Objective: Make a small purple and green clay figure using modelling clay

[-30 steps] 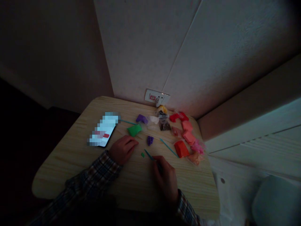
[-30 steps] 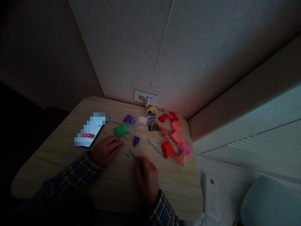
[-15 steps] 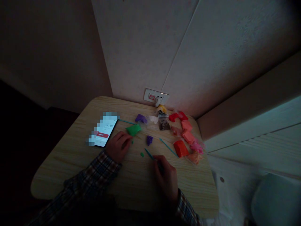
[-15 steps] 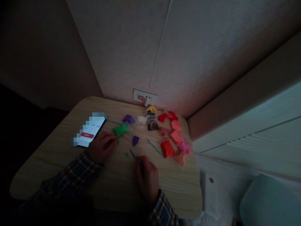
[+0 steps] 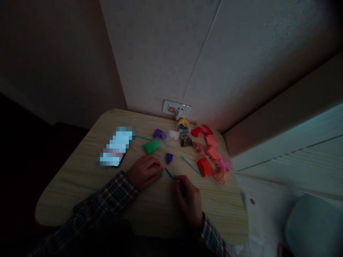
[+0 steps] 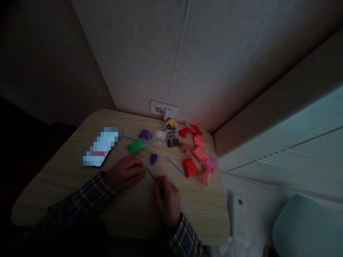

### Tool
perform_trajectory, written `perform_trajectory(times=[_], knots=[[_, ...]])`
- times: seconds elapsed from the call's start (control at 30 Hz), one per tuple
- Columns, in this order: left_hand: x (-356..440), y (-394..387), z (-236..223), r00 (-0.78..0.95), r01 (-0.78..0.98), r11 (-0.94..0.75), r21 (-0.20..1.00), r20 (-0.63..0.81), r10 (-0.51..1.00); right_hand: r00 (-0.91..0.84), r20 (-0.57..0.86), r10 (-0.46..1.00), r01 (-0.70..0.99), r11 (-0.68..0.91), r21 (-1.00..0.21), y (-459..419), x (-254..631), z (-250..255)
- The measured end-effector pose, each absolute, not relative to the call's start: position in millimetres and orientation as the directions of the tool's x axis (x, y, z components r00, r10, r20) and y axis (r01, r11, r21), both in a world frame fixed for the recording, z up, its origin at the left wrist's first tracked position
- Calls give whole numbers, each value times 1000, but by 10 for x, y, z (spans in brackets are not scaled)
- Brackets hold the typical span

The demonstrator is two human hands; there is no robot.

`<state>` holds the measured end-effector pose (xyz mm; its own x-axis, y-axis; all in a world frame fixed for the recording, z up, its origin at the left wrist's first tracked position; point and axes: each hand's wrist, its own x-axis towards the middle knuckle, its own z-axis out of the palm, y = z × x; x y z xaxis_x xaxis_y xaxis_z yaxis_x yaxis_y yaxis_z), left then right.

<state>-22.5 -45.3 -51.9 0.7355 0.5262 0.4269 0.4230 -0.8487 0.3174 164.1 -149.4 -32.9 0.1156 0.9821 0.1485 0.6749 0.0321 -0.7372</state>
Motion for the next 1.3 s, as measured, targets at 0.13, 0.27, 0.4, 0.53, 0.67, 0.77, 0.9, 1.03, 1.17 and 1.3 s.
perform_trajectory(times=[0.13, 0.27, 0.4, 0.53, 0.67, 0.77, 0.9, 1.03, 1.17, 1.3], knots=[[-201, -472, -452, 750, 432, -841, 325, 388, 535, 118, 155, 981, 687, 32, -726, -1493, 1645, -331], [-188, -488, -415, 749, 428, -839, 337, 387, 538, 121, 164, 979, 681, 39, -731, -1495, 1649, -345], [-193, -490, -411, 753, 414, -836, 361, 380, 537, 115, 164, 980, 669, 46, -742, -1500, 1652, -350], [-200, -483, -406, 758, 398, -828, 396, 367, 540, 120, 148, 982, 667, 31, -744, -1505, 1656, -351], [-198, -467, -417, 747, 364, -828, 426, 396, 533, 133, 128, 983, 663, 7, -748, -1511, 1664, -353], [-191, -460, -431, 700, 307, -814, 494, 462, 545, 133, 119, 984, 656, 2, -755, -1510, 1665, -350], [-184, -459, -448, 659, 289, -815, 503, 512, 550, 122, 122, 985, 656, 12, -755, -1501, 1658, -351], [-191, -451, -463, 613, 337, -821, 461, 555, 563, 93, 134, 987, 685, 34, -727, -1499, 1653, -356], [-181, -454, -436, 617, 369, -822, 434, 547, 566, 135, 158, 978, 680, 24, -733, -1504, 1658, -354], [-150, -472, -409, 638, 349, -853, 387, 569, 519, 169, 156, 973, 670, 3, -743, -1506, 1667, -346]])
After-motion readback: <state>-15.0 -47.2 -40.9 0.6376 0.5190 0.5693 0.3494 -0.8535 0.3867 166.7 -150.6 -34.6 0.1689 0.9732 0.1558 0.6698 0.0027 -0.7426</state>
